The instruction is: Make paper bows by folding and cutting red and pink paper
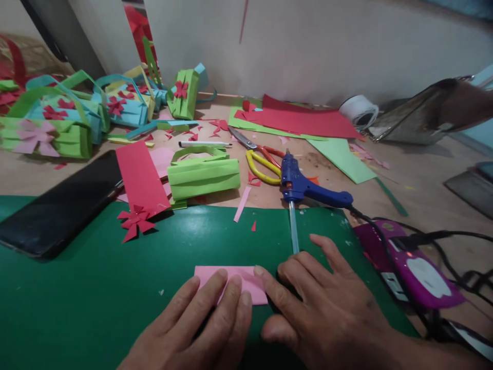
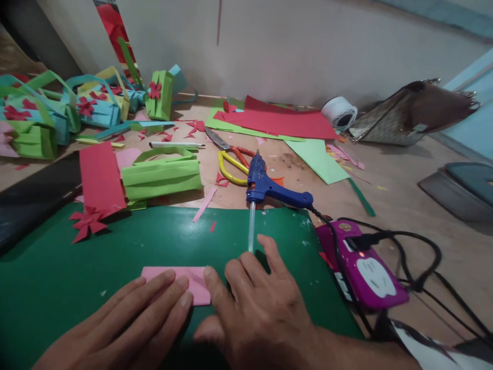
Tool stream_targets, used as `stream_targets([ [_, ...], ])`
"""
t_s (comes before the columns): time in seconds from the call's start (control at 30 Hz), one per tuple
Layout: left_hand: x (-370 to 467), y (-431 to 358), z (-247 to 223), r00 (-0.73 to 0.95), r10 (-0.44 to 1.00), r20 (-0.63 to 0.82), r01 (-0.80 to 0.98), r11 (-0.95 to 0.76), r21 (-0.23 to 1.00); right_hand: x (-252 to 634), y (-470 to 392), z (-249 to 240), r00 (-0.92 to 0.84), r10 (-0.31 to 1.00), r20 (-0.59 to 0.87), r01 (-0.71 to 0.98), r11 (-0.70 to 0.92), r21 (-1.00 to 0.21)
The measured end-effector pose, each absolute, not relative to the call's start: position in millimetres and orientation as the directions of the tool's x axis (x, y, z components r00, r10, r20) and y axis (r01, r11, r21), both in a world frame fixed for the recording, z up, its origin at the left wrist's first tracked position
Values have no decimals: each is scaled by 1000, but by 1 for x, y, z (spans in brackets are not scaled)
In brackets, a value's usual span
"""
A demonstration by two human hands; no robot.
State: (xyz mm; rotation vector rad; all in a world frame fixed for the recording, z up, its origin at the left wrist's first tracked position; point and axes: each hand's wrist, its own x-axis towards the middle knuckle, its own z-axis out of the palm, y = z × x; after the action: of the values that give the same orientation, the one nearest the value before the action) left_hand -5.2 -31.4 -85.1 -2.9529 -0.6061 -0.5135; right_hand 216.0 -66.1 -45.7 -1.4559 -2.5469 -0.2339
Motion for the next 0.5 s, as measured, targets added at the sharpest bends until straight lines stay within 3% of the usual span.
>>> stream_targets([
  [0.07, -6, -30, -85, 868, 363, 339, 388, -921, -8, 217, -64, -45, -474, 843, 256, 874, 486, 14],
  [0.17, -6, -30, -85, 869, 359, 340, 389, -921, -20, 220, -57, -44, -400, 880, 256, 889, 441, -126],
  [0.3, -7, -31, -85, 869, 348, 353, 385, -922, -39, 221, -42, -40, -319, 938, 137, 888, 347, -301],
  [0.5, -7, -29, -77, 875, 335, 350, 378, -924, -62, 218, -38, -28, -302, 952, 37, 876, 293, -382],
])
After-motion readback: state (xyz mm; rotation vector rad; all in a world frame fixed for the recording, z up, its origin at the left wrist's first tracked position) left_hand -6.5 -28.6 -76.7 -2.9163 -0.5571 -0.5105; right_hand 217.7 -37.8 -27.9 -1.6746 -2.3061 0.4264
